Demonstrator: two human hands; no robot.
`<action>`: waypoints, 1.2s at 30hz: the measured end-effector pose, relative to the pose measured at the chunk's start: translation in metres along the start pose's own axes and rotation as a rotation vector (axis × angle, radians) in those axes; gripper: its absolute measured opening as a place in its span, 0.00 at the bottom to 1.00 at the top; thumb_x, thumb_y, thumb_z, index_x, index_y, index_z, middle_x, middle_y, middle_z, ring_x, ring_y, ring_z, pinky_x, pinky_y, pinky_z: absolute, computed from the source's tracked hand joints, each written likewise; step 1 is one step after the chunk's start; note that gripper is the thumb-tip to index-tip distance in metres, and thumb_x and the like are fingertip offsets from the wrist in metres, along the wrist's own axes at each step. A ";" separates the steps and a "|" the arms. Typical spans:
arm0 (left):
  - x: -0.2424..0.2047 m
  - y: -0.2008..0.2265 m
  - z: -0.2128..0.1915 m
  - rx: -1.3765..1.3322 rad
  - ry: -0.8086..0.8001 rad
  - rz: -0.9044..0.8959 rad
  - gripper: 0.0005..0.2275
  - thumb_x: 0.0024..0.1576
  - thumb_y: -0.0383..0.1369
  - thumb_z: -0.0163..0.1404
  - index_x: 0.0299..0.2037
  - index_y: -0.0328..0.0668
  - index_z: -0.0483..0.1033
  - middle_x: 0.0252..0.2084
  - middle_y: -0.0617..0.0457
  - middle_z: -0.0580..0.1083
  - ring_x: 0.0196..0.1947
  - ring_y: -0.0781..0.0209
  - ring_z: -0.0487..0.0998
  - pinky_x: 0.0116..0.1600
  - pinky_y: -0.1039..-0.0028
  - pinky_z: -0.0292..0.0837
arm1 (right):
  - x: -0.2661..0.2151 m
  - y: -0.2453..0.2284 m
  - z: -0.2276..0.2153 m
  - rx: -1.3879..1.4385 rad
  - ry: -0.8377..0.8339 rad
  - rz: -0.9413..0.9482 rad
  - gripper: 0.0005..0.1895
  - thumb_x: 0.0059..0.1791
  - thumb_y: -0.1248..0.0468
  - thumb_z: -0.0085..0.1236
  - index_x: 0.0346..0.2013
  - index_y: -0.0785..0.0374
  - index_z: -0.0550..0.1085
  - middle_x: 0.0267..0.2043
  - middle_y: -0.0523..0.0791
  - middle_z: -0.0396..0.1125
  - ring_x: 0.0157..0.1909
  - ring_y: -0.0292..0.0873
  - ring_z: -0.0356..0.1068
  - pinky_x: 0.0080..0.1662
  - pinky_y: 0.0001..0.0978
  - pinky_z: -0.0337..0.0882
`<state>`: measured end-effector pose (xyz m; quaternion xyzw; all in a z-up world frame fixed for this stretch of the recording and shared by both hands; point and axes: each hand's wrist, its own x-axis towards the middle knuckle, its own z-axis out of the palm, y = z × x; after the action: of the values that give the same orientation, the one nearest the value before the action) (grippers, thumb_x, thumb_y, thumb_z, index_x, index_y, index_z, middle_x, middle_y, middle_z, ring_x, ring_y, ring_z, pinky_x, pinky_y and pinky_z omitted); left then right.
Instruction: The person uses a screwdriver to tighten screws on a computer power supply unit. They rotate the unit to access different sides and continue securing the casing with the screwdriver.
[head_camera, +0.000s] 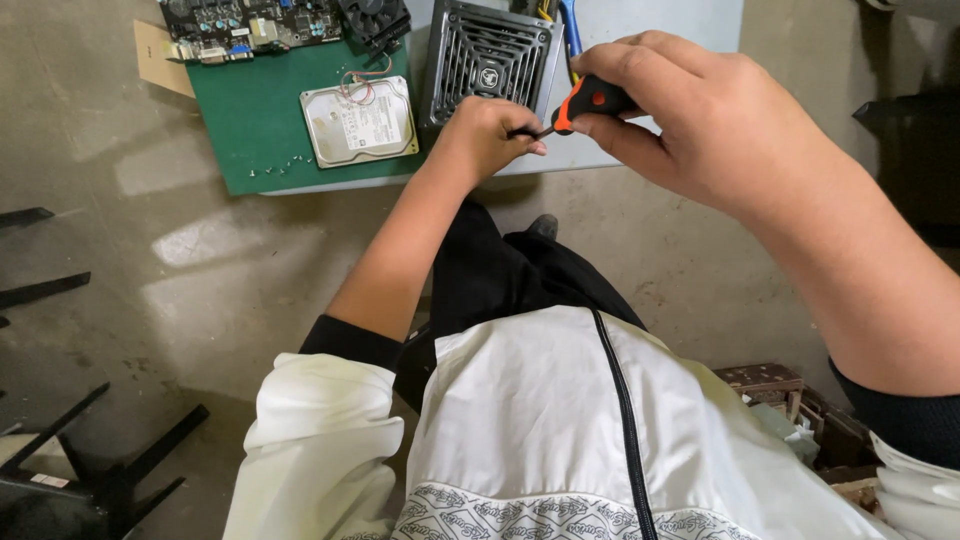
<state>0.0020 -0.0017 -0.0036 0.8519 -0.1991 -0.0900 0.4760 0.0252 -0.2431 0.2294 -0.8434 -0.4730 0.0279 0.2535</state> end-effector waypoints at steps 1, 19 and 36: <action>0.000 -0.001 0.000 0.000 0.001 -0.002 0.04 0.58 0.33 0.69 0.34 0.48 0.88 0.35 0.64 0.85 0.36 0.69 0.84 0.45 0.75 0.80 | -0.001 0.001 0.000 0.002 -0.001 -0.002 0.18 0.65 0.69 0.68 0.66 0.77 0.74 0.57 0.57 0.75 0.54 0.54 0.78 0.51 0.43 0.79; 0.005 0.007 -0.005 -0.029 -0.023 -0.050 0.04 0.57 0.33 0.70 0.33 0.48 0.87 0.32 0.64 0.85 0.33 0.69 0.81 0.38 0.74 0.74 | -0.008 0.007 -0.001 -0.064 -0.027 0.022 0.17 0.68 0.67 0.69 0.68 0.74 0.74 0.55 0.53 0.75 0.51 0.51 0.76 0.49 0.42 0.75; -0.009 0.022 -0.013 0.156 -0.355 -0.486 0.23 0.61 0.37 0.62 0.67 0.49 0.77 0.62 0.54 0.75 0.68 0.53 0.70 0.75 0.57 0.63 | -0.013 0.012 0.003 -0.051 0.004 0.039 0.15 0.68 0.70 0.70 0.66 0.76 0.75 0.54 0.54 0.76 0.54 0.53 0.77 0.51 0.41 0.75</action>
<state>-0.0074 0.0026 0.0215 0.8796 -0.0761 -0.3328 0.3315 0.0265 -0.2579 0.2190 -0.8587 -0.4565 0.0192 0.2321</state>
